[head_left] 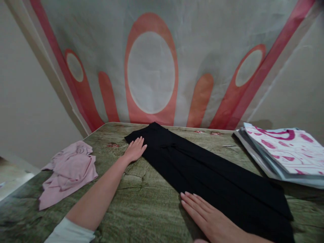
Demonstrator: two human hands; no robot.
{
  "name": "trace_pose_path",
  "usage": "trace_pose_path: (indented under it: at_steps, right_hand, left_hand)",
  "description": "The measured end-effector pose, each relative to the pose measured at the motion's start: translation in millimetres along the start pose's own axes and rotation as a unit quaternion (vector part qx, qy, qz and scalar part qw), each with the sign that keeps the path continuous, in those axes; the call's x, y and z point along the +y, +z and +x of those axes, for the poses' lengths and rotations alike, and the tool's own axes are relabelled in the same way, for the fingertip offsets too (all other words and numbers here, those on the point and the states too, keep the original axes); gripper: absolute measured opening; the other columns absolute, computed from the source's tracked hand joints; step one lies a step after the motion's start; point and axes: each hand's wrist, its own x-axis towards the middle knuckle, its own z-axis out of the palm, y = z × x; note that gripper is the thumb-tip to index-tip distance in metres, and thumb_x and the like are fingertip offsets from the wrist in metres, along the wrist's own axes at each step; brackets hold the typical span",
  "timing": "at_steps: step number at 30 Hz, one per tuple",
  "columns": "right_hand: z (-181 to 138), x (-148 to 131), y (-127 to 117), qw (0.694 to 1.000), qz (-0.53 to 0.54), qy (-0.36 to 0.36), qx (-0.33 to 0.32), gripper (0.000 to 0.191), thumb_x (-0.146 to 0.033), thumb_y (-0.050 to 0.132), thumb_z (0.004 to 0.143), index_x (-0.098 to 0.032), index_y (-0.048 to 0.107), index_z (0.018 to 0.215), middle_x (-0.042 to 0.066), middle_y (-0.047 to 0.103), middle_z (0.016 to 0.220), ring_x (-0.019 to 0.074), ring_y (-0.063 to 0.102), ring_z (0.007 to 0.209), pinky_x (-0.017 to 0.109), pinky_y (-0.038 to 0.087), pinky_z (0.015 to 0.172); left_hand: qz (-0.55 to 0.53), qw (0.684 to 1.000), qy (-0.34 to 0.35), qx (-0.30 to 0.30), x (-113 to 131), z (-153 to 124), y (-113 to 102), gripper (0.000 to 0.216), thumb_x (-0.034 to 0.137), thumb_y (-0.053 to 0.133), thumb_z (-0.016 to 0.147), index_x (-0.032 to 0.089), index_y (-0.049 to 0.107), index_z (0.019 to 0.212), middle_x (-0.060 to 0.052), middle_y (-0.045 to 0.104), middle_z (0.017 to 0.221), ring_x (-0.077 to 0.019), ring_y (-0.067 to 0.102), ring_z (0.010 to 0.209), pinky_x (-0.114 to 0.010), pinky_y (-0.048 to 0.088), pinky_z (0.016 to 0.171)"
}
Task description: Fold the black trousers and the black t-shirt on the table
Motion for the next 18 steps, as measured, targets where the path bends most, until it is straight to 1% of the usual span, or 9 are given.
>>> trace_pose_path:
  at_steps: [1,3,5,6,9,12,15,18]
  right_hand:
    - [-4.3,2.0,-3.9,1.000,0.006,0.005,0.007,0.066,-0.049,0.035,0.089,-0.012,0.019,0.141,0.009,0.013,0.146,0.0232,0.012,0.134,0.039,0.017,0.110]
    - [-8.0,12.2,-12.6,0.998,0.005,0.039,0.045,0.060,-0.045,0.032,0.091,-0.017,0.017,0.141,0.006,0.013,0.147,0.0204,0.011,0.135,0.039,0.017,0.110]
    - [-6.4,29.1,-19.5,0.993,-0.007,0.080,0.083,0.054,-0.043,0.029,0.092,-0.022,0.019,0.141,0.002,0.014,0.148,0.0190,0.011,0.135,0.041,0.016,0.110]
    - [-4.3,38.7,-21.5,0.992,-0.016,0.089,0.090,0.052,-0.043,0.029,0.092,-0.024,0.022,0.140,0.001,0.016,0.148,0.0188,0.011,0.135,0.042,0.015,0.111]
    - [3.1,63.1,-22.4,0.992,-0.046,0.084,0.088,0.049,-0.042,0.031,0.092,-0.027,0.026,0.139,0.000,0.019,0.147,0.0196,0.013,0.135,0.045,0.011,0.111]
    - [5.6,75.6,-21.2,0.989,-0.078,0.086,0.094,0.048,-0.041,0.030,0.092,-0.030,0.025,0.139,-0.001,0.019,0.147,0.0205,0.013,0.135,0.047,0.010,0.110]
    - [-1.2,82.6,-20.9,0.985,-0.101,0.100,0.100,0.048,-0.042,0.028,0.093,-0.030,0.024,0.139,-0.002,0.018,0.147,0.0206,0.013,0.135,0.048,0.012,0.110]
    - [-17.1,90.5,-17.9,0.980,-0.111,0.123,0.113,0.049,-0.044,0.028,0.092,-0.030,0.023,0.139,-0.001,0.018,0.147,0.0209,0.013,0.135,0.048,0.014,0.109]
  left_hand:
    - [-0.001,1.000,0.001,-0.003,-0.9,2.5,0.1,0.066,0.053,0.010,0.090,0.013,0.020,0.141,-0.007,0.015,0.147,-0.0211,0.013,0.135,-0.038,0.014,0.107]
    - [-0.003,1.000,0.003,-0.014,-3.5,8.9,-0.6,0.066,0.052,0.009,0.089,0.012,0.018,0.141,-0.007,0.013,0.147,-0.0211,0.012,0.135,-0.038,0.013,0.107]
    - [-0.005,1.000,0.007,-0.028,-7.6,16.5,-2.2,0.066,0.052,0.010,0.089,0.012,0.017,0.142,-0.006,0.012,0.147,-0.0211,0.011,0.135,-0.038,0.013,0.107]
    - [-0.006,0.999,0.009,-0.034,-10.2,20.5,-3.1,0.066,0.052,0.010,0.089,0.013,0.016,0.142,-0.006,0.012,0.147,-0.0212,0.011,0.135,-0.038,0.013,0.107]
    - [-0.009,0.999,0.008,-0.045,-19.4,30.7,-4.6,0.066,0.052,0.010,0.089,0.014,0.015,0.142,-0.006,0.011,0.148,-0.0214,0.010,0.135,-0.039,0.013,0.107]
    - [-0.006,0.999,-0.009,-0.045,-27.4,36.0,-3.7,0.065,0.053,0.009,0.089,0.015,0.015,0.142,-0.005,0.010,0.148,-0.0216,0.010,0.135,-0.040,0.014,0.106]
    - [-0.002,0.999,-0.028,-0.047,-32.5,35.6,-1.8,0.065,0.053,0.009,0.089,0.017,0.016,0.142,-0.004,0.008,0.148,-0.0222,0.010,0.135,-0.040,0.014,0.106]
    - [0.003,0.998,-0.042,-0.046,-39.7,32.1,-1.2,0.066,0.054,0.009,0.088,0.017,0.016,0.142,-0.004,0.008,0.148,-0.0234,0.011,0.135,-0.040,0.015,0.106]
